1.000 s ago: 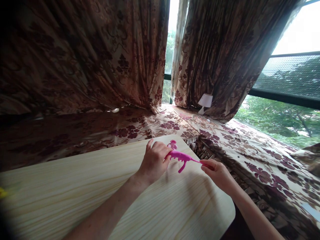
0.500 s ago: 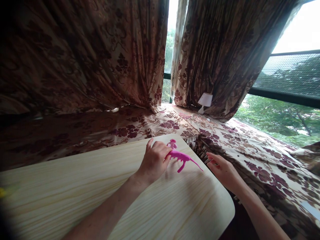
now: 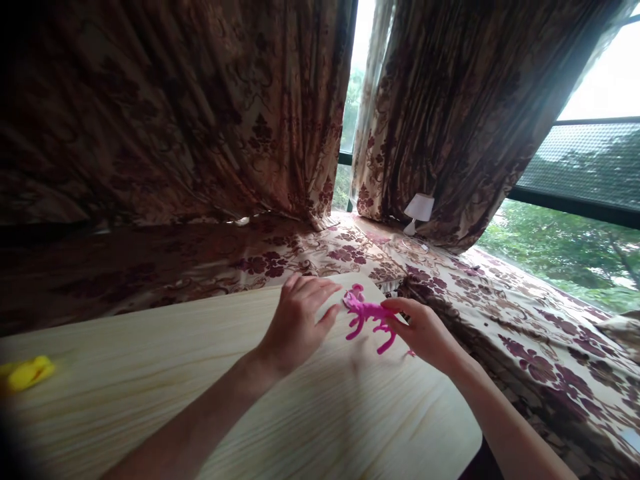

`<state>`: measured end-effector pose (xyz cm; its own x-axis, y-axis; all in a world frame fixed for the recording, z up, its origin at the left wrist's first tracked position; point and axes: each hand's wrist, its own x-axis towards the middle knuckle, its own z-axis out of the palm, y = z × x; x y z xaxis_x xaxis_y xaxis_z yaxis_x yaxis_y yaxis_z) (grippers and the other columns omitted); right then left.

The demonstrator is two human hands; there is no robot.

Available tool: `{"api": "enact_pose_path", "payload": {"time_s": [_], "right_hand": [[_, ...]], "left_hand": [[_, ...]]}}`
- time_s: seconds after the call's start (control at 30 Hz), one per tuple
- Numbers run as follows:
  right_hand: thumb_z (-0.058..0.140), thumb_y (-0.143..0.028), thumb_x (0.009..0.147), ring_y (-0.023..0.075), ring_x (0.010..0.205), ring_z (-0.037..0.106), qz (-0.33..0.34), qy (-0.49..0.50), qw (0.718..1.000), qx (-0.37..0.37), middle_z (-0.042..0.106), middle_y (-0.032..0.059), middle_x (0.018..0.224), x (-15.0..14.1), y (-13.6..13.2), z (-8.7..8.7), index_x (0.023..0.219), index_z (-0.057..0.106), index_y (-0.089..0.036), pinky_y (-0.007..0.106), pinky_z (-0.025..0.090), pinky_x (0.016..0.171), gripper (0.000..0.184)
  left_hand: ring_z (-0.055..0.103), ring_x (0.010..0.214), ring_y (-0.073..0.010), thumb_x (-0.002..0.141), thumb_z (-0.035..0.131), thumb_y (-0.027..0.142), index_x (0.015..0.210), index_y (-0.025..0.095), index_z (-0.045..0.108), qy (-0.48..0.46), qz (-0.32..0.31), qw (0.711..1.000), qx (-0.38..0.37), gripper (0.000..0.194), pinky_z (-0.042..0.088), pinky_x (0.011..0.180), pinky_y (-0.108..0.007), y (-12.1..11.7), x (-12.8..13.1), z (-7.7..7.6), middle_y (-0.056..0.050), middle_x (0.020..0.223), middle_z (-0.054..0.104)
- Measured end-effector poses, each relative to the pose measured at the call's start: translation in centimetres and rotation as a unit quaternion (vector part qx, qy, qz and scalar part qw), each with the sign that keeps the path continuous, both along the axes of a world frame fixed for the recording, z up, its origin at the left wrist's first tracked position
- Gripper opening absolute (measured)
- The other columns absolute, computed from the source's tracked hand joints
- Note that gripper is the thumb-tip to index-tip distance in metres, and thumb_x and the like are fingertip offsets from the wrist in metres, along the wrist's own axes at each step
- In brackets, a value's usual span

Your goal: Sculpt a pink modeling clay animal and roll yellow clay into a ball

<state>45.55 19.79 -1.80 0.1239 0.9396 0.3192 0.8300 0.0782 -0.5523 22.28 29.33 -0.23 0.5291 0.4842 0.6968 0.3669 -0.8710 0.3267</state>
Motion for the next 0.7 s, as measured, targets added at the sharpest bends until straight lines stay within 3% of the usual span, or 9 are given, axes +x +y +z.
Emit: {"api": "enact_pose_path", "payload": {"time_s": [0.1,0.2,0.33,0.7], "right_hand": [[0.056,-0.037,0.084,0.0205,0.085,0.065,0.010,0.017,0.999,-0.028,0.068,0.0044,0.099,1.2,0.1,-0.2,0.105,0.061,-0.023,0.029,0.054,0.071,0.026],[0.057,-0.037,0.083,0.0207,0.087,0.064,-0.001,0.006,1.000,-0.010,0.067,0.0044,0.099,0.8,0.4,-0.9,0.105,0.061,-0.023,0.029,0.053,0.073,0.026],[0.055,-0.035,0.084,0.0209,0.092,0.063,0.005,-0.011,1.000,-0.004,0.066,0.0043,0.102,-0.2,0.9,-2.1,0.105,0.060,-0.024,0.028,0.053,0.073,0.024],[0.057,-0.040,0.083,0.0221,0.098,0.060,0.023,-0.038,0.999,-0.017,0.064,0.0053,0.108,0.3,1.4,-2.2,0.113,0.056,-0.026,0.032,0.052,0.081,0.034]], "left_hand": [[0.052,0.104,-0.0199,0.086,0.048,0.021,0.108,0.023,0.059,0.004,0.014,1.000,0.002,0.025,0.022,0.107,-0.048,1.1,-4.6,-1.7,-0.003,0.107,0.063],[0.053,0.100,-0.0186,0.085,0.048,0.017,0.106,0.024,0.059,0.042,0.011,0.999,-0.001,0.025,0.025,0.105,-0.048,1.8,-9.1,-4.8,-0.002,0.102,0.063],[0.053,0.098,-0.0183,0.085,0.047,0.016,0.104,0.025,0.060,0.068,0.013,0.997,-0.025,0.024,0.026,0.103,-0.048,1.8,-12.2,-7.6,-0.002,0.100,0.063],[0.053,0.095,-0.0174,0.083,0.049,0.014,0.097,0.026,0.062,0.062,-0.004,0.996,-0.065,0.022,0.025,0.103,-0.047,1.2,-12.2,-7.7,0.000,0.093,0.062]]}}
